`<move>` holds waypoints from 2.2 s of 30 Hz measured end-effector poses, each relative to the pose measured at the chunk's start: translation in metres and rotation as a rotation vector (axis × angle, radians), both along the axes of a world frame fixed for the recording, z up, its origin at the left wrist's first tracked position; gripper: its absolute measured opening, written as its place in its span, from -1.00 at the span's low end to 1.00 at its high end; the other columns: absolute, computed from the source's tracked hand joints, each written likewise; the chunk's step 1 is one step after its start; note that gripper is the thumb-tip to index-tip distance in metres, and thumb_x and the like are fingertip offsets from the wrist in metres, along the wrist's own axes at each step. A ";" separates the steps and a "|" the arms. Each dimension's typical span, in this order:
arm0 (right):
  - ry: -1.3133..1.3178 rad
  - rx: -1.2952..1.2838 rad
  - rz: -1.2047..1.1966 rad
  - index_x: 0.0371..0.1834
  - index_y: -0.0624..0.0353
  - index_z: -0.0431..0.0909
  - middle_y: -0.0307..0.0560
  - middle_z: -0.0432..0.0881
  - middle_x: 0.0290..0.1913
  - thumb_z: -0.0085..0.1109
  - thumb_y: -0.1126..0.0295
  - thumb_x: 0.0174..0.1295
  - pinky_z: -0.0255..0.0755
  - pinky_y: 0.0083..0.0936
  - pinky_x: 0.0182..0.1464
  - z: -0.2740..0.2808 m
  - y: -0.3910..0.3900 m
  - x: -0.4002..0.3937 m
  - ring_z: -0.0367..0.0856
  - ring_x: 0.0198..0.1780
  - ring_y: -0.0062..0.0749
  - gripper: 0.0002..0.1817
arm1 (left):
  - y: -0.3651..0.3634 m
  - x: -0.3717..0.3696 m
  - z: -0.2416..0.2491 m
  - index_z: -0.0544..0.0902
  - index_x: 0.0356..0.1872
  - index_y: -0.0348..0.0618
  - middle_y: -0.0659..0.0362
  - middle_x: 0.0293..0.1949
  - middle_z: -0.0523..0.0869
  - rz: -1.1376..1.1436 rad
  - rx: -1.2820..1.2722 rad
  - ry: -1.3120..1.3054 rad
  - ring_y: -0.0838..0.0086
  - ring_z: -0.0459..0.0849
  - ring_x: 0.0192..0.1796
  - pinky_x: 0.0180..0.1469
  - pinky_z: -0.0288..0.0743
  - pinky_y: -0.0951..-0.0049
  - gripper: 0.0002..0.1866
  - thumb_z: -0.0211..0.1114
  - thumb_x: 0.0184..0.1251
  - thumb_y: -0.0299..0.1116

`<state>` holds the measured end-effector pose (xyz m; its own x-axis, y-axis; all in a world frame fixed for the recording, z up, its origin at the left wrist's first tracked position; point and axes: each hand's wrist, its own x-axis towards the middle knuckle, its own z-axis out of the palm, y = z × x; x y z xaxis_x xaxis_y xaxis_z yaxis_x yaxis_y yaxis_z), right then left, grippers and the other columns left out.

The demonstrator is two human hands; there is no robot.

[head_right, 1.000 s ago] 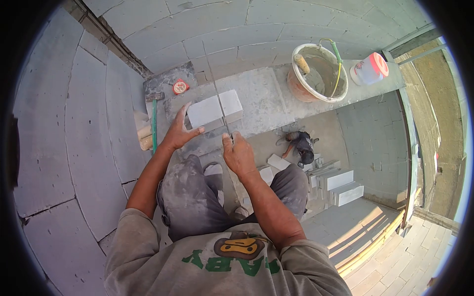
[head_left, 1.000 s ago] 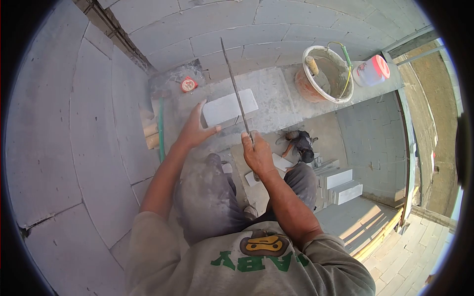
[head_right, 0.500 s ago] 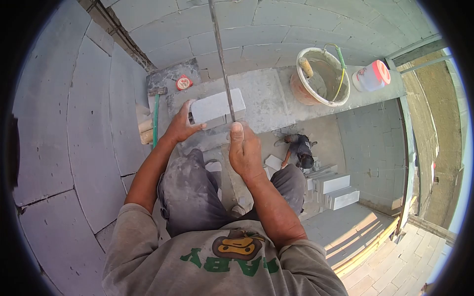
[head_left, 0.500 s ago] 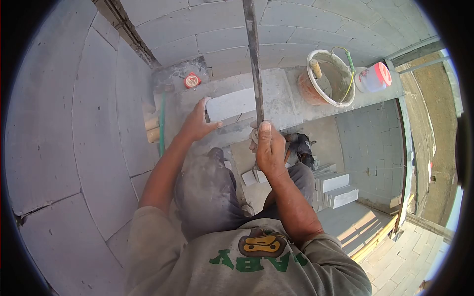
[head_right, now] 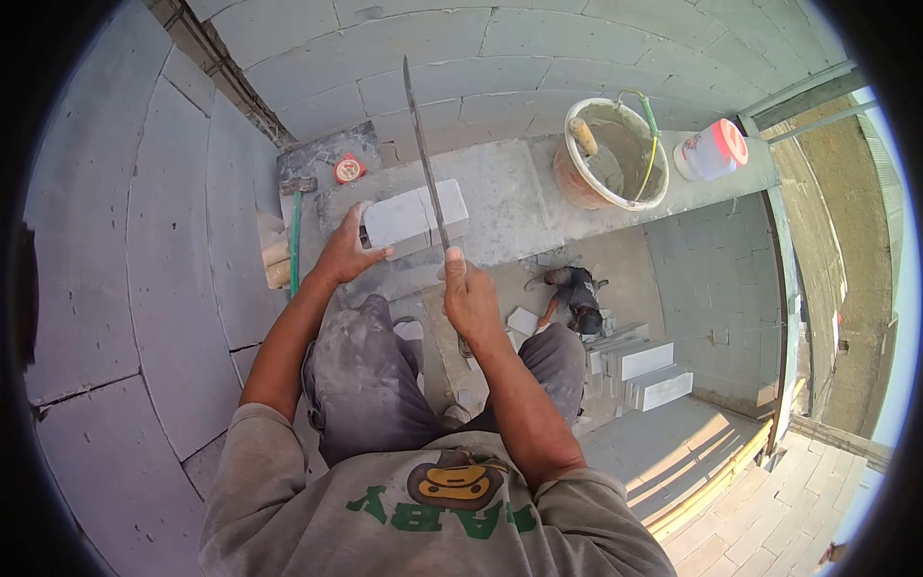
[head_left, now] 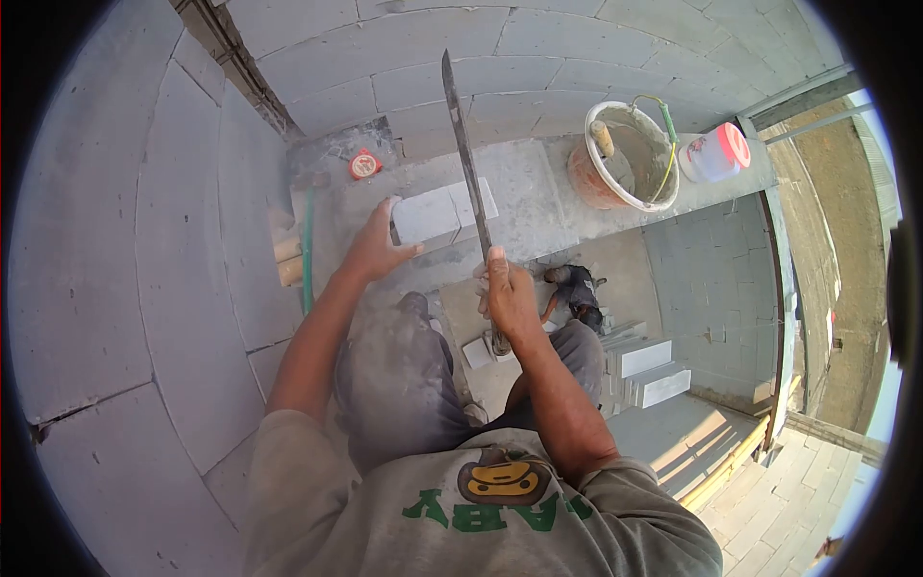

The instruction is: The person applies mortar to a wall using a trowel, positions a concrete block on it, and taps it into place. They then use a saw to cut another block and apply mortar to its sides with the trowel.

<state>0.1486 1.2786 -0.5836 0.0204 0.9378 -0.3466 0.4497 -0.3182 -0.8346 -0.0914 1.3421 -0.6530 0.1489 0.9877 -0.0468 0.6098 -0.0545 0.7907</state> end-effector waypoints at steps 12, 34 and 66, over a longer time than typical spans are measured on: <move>-0.285 -0.120 0.048 -0.32 0.45 0.62 0.49 0.61 -0.30 -0.32 -0.09 0.50 0.42 0.12 -0.12 -0.053 -0.009 -0.007 0.57 -0.22 0.48 -0.27 | -0.005 0.001 -0.003 0.20 0.36 -0.22 -0.17 0.22 0.49 -0.006 0.008 0.036 0.06 0.49 0.30 0.30 0.37 0.23 -0.04 0.56 -0.05 -0.14; -0.288 0.007 0.078 -0.27 0.37 0.63 0.48 0.62 -0.25 -0.41 -0.16 0.49 0.39 0.13 -0.01 -0.060 0.020 0.014 0.55 -0.10 0.45 -0.23 | 0.034 0.041 0.002 0.24 0.34 -0.24 -0.07 0.20 0.41 0.019 0.091 0.304 -0.01 0.60 0.11 0.11 0.54 0.14 0.00 0.61 -0.16 -0.13; -0.110 0.490 -0.048 -0.42 0.32 0.52 -0.06 0.51 -0.64 -0.37 -0.18 0.51 0.43 -0.40 -0.50 0.018 0.011 0.004 0.54 -0.63 -0.40 -0.26 | 0.025 0.025 -0.014 0.06 0.46 -0.13 -0.22 0.30 0.39 0.023 0.075 0.080 -0.10 0.54 0.21 0.24 0.46 0.15 0.12 0.59 -0.14 -0.19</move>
